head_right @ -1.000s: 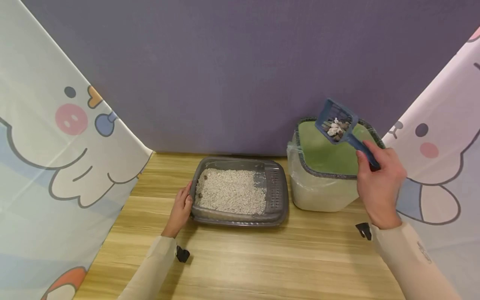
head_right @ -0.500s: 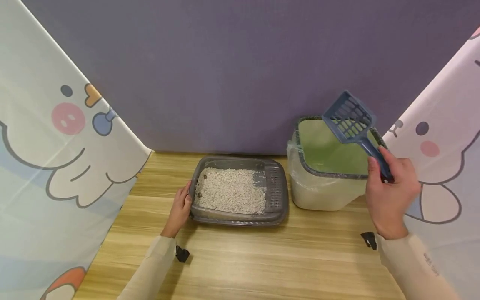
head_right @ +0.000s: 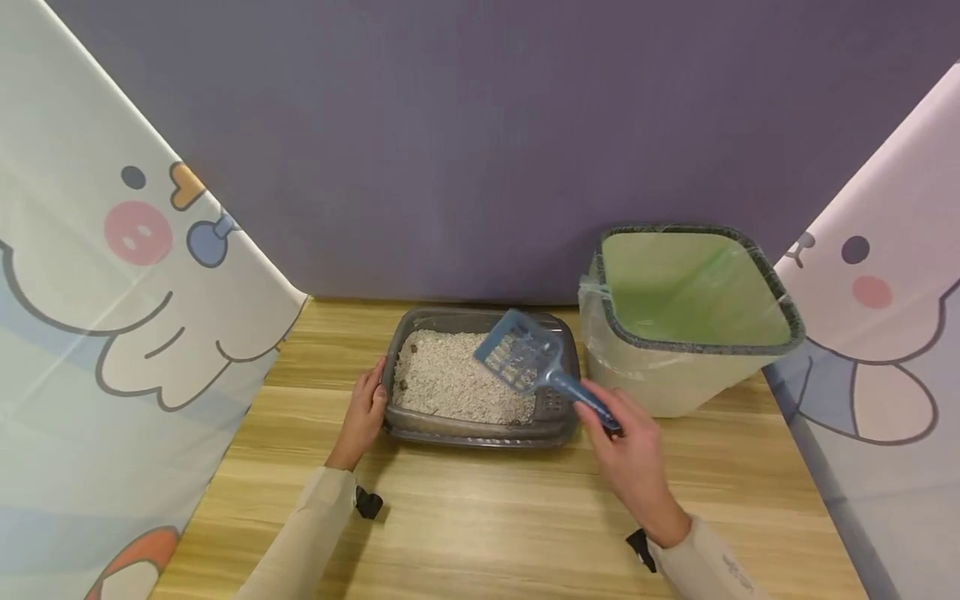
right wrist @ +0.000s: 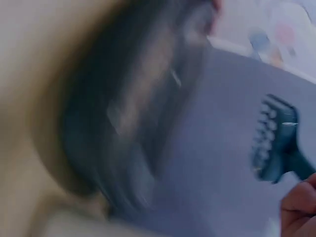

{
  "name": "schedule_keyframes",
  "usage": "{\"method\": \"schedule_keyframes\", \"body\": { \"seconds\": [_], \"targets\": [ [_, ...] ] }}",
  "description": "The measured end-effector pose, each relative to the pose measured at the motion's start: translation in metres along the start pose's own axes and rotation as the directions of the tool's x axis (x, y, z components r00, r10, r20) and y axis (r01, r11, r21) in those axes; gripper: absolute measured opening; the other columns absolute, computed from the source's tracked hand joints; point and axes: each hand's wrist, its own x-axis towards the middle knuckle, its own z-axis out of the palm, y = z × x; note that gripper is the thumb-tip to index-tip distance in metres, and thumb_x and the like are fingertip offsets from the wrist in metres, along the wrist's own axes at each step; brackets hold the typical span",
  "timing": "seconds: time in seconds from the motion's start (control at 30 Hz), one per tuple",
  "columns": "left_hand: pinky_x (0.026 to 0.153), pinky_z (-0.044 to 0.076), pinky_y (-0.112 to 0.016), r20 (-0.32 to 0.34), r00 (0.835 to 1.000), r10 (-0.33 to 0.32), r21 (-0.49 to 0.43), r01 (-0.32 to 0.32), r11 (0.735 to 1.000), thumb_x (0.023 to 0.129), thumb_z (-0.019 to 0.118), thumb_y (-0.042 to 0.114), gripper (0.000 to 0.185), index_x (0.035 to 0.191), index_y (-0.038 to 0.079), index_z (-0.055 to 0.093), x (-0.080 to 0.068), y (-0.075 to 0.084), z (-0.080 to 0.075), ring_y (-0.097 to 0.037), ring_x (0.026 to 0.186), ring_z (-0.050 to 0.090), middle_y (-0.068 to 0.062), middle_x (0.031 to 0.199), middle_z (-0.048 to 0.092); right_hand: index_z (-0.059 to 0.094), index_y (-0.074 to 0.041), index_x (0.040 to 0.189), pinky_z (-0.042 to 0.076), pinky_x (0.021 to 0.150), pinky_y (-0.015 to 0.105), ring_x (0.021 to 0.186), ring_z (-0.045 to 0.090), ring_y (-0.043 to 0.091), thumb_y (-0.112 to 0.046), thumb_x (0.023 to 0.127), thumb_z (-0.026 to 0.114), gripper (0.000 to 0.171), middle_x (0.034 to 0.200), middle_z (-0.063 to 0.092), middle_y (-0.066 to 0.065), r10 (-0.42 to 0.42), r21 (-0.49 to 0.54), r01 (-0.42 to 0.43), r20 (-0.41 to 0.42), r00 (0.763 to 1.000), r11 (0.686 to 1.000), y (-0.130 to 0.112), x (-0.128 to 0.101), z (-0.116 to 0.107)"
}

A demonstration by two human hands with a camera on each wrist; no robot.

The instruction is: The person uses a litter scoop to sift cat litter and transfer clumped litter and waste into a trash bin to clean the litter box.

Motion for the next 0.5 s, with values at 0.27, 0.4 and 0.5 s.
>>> {"method": "schedule_keyframes", "body": {
  "seconds": [0.27, 0.4, 0.5],
  "targets": [
    [0.083, 0.038, -0.049, 0.014, 1.0, -0.02, -0.001, 0.02, 1.0, 0.099, 0.042, 0.012, 0.053, 0.15, 0.017, 0.03, 0.004, 0.001, 0.0, -0.027, 0.112, 0.041, -0.011, 0.134, 0.042, 0.068, -0.003, 0.113, 0.046, 0.055, 0.029, 0.065, 0.057, 0.012, -0.016, 0.089, 0.067, 0.027, 0.097, 0.067, 0.01, 0.331, -0.207, -0.274, 0.341, 0.88, 0.939, 0.028, -0.039, 0.05],
    [0.084, 0.037, -0.05, 0.022, 0.999, -0.029, -0.005, 0.029, 1.0, 0.099, 0.041, 0.012, 0.052, 0.15, 0.015, 0.03, 0.005, 0.001, 0.0, -0.028, 0.115, 0.04, -0.011, 0.133, 0.042, 0.065, -0.001, 0.116, 0.044, 0.055, 0.031, 0.064, 0.054, 0.015, -0.023, 0.089, 0.067, 0.034, 0.086, 0.064, 0.008, 0.373, -0.226, -0.301, 0.436, 0.819, 0.926, 0.035, -0.035, 0.054],
    [0.083, 0.038, -0.05, 0.043, 0.998, -0.043, -0.001, 0.043, 0.999, 0.1, 0.038, 0.014, 0.051, 0.151, 0.015, 0.029, 0.006, 0.001, -0.003, -0.029, 0.115, 0.04, -0.011, 0.134, 0.041, 0.058, 0.0, 0.124, 0.039, 0.048, 0.028, 0.052, 0.044, 0.011, -0.033, 0.09, 0.064, 0.047, 0.067, 0.054, 0.0, 0.437, -0.247, -0.36, 0.51, 0.741, 0.9, 0.031, -0.027, 0.048]
  ]
}}
